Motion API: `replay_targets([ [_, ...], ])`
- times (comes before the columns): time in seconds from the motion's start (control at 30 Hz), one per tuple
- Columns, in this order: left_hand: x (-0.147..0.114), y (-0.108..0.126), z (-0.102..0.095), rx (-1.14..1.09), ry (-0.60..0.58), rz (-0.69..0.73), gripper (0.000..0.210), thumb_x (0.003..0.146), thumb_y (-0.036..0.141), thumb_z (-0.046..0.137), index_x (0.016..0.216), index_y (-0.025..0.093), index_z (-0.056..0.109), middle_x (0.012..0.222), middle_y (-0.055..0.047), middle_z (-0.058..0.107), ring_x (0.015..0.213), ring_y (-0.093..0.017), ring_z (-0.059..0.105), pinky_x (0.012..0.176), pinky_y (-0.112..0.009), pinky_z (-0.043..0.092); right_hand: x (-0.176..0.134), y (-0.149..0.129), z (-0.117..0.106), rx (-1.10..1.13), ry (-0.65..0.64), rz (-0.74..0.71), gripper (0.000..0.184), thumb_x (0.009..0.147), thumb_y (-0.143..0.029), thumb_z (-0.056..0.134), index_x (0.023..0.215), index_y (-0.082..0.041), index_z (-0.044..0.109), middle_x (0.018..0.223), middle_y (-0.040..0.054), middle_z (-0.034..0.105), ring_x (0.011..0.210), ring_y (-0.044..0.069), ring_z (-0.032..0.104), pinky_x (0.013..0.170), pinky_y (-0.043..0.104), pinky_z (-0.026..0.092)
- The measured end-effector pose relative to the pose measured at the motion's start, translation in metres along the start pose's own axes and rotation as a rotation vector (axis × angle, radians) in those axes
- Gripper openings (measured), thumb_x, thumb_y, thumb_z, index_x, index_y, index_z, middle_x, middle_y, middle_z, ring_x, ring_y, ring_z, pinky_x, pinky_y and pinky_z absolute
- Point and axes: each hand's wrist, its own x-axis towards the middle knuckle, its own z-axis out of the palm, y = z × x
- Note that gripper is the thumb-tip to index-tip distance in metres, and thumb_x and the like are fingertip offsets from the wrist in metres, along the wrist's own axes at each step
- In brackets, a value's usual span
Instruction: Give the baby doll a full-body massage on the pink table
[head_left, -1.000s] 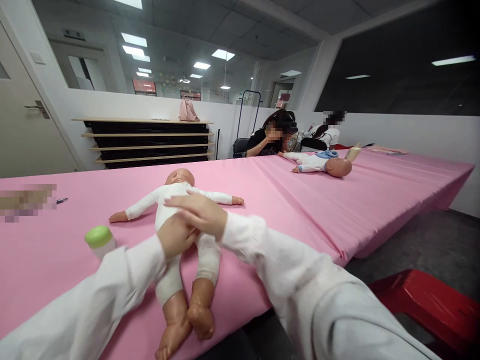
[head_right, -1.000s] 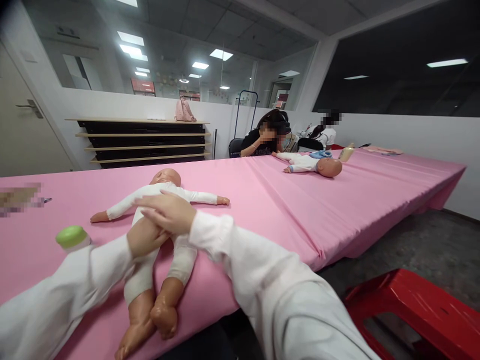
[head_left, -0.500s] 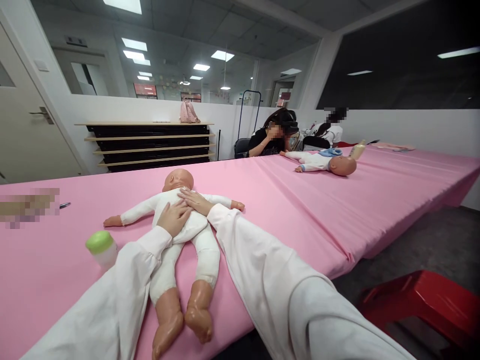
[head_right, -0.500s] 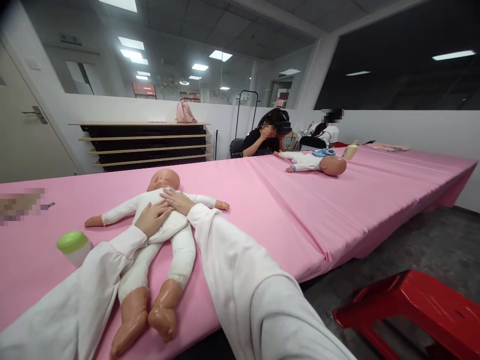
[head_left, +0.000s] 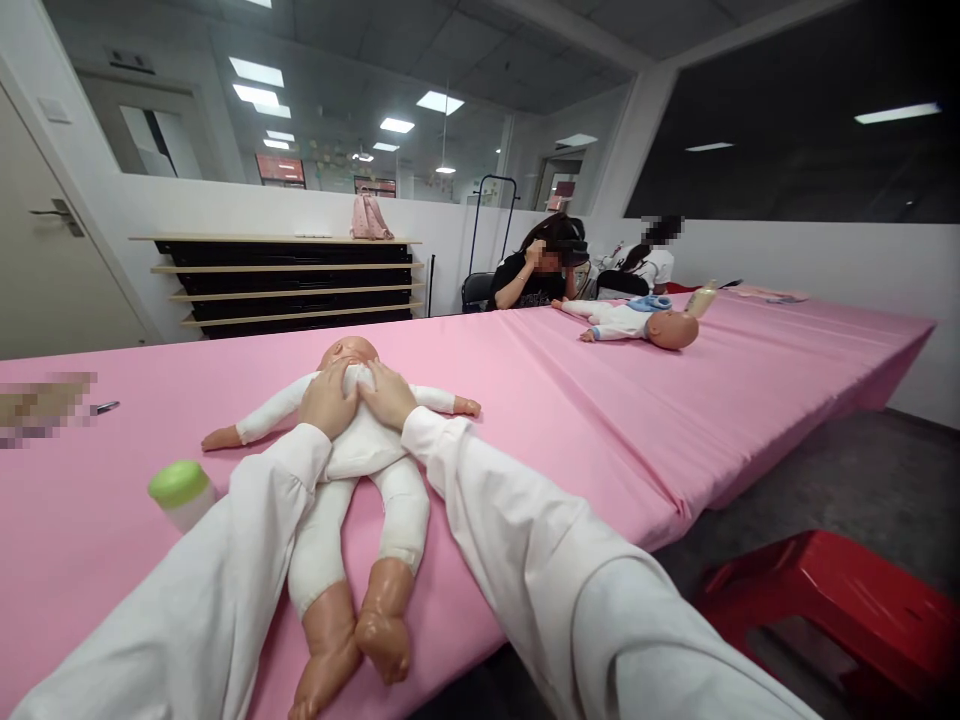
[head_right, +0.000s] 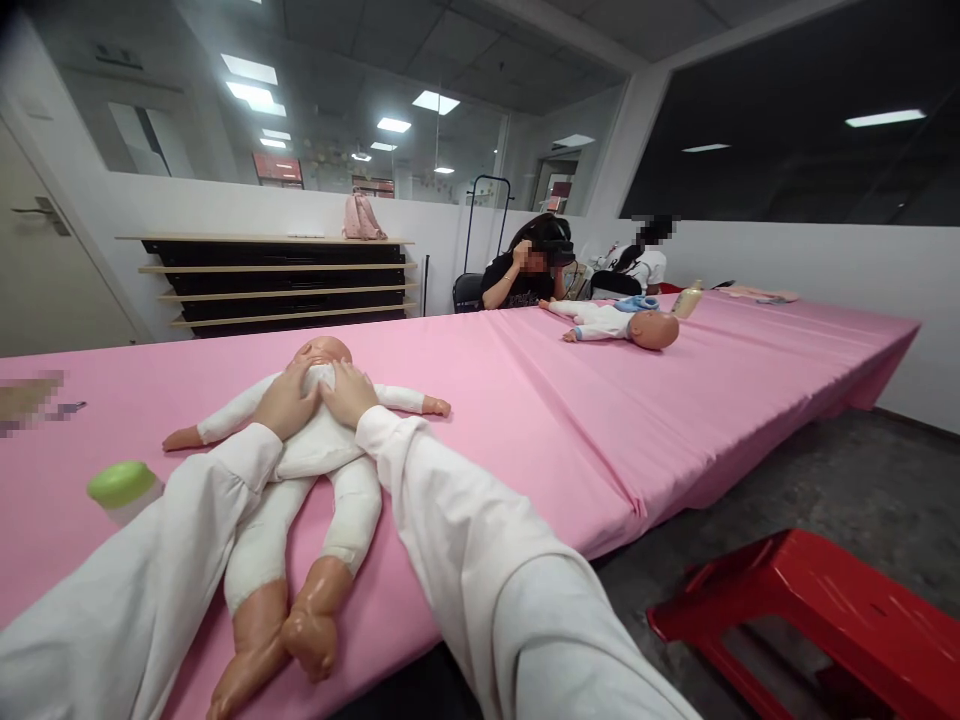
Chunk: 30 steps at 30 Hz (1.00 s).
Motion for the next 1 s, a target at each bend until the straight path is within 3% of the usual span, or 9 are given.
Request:
replay_targets([
  [0.1,0.0,-0.02,0.018,0.045,-0.129,-0.103,0.054,0.086,0.041,0.034,0.137,0.024,0.033,0.146,-0.003,0.023,0.136,-0.025,0.019,0.109,-0.054,0.018,0.005,0.009,0.026,-0.001,-0.129,0.045,0.061,0.091,-0.045,0.028,0.142,-0.014,0.018,0.148,0.0094,0.016,0.137,0.02,0.017,0.11,0.047,0.014],
  [0.17,-0.005,-0.037,0.023,0.021,-0.125,-0.213,0.055,0.087,0.05,0.024,0.138,0.029,0.031,0.147,-0.002,0.019,0.136,-0.027,0.016,0.106,-0.06,0.014,0.001,0.022,0.031,-0.019,-0.177,0.039,0.065,0.09,-0.051,0.027,0.143,-0.015,0.014,0.148,0.0074,0.014,0.138,0.019,0.013,0.111,0.049,0.011],
  [0.33,-0.024,-0.075,0.025,0.02,0.002,-0.428,0.059,0.088,0.049,0.018,0.134,0.018,0.039,0.142,-0.01,0.03,0.136,-0.027,0.018,0.108,-0.056,0.011,-0.015,0.061,0.021,-0.209,-0.11,0.086,0.063,0.09,-0.049,0.028,0.139,-0.008,0.027,0.145,0.0105,0.024,0.136,0.019,0.018,0.112,0.04,0.01],
  [0.47,-0.037,-0.085,0.025,0.092,0.213,-0.503,0.05,0.088,0.039,0.029,0.127,0.013,0.047,0.141,-0.014,0.032,0.135,-0.029,0.02,0.106,-0.061,0.006,-0.029,0.081,0.011,-0.341,0.042,0.146,0.056,0.09,-0.039,0.035,0.137,-0.01,0.031,0.144,0.0097,0.026,0.136,0.019,0.019,0.112,0.043,0.005],
  [0.6,-0.045,-0.077,0.016,0.006,0.318,-0.292,0.048,0.087,0.028,0.031,0.127,0.006,0.044,0.139,-0.016,0.034,0.134,-0.026,0.023,0.111,-0.048,0.017,-0.043,0.077,-0.002,-0.336,0.148,0.2,0.049,0.09,-0.028,0.032,0.136,-0.01,0.034,0.146,0.0103,0.022,0.137,0.02,0.018,0.111,0.049,0.005],
  [0.73,-0.073,-0.061,0.003,-0.193,0.297,0.039,0.053,0.09,0.037,0.023,0.131,0.007,0.041,0.14,-0.013,0.034,0.135,-0.021,0.024,0.112,-0.038,0.021,-0.08,0.051,-0.013,-0.135,0.0,-0.047,0.054,0.092,-0.034,0.027,0.14,-0.011,0.025,0.148,0.0117,0.013,0.138,0.02,0.012,0.11,0.049,0.013],
  [0.8,-0.102,-0.053,-0.002,-0.239,0.177,0.174,0.058,0.09,0.044,0.022,0.133,0.01,0.04,0.141,-0.012,0.032,0.135,-0.022,0.023,0.112,-0.04,0.023,-0.109,0.038,-0.017,-0.09,-0.128,-0.241,0.057,0.092,-0.04,0.025,0.141,-0.013,0.021,0.148,0.0122,0.012,0.139,0.021,0.009,0.11,0.053,0.01],
  [0.9,-0.16,-0.041,-0.012,-0.227,-0.14,0.359,0.049,0.09,0.046,0.027,0.128,0.023,0.047,0.143,-0.004,0.029,0.134,-0.022,0.026,0.111,-0.043,0.021,-0.157,0.025,-0.029,-0.061,-0.37,-0.513,0.056,0.091,-0.044,0.028,0.139,-0.016,0.028,0.147,0.0108,0.016,0.139,0.022,0.008,0.109,0.054,0.005],
  [1.0,-0.208,-0.034,-0.034,-0.291,-0.281,0.364,0.043,0.091,0.043,0.028,0.126,0.03,0.05,0.137,-0.001,0.04,0.132,-0.021,0.029,0.111,-0.046,0.018,-0.192,0.02,-0.046,0.075,-0.487,-0.647,0.049,0.092,-0.04,0.029,0.132,-0.015,0.04,0.141,0.0112,0.033,0.137,0.02,0.019,0.111,0.049,0.011],
])
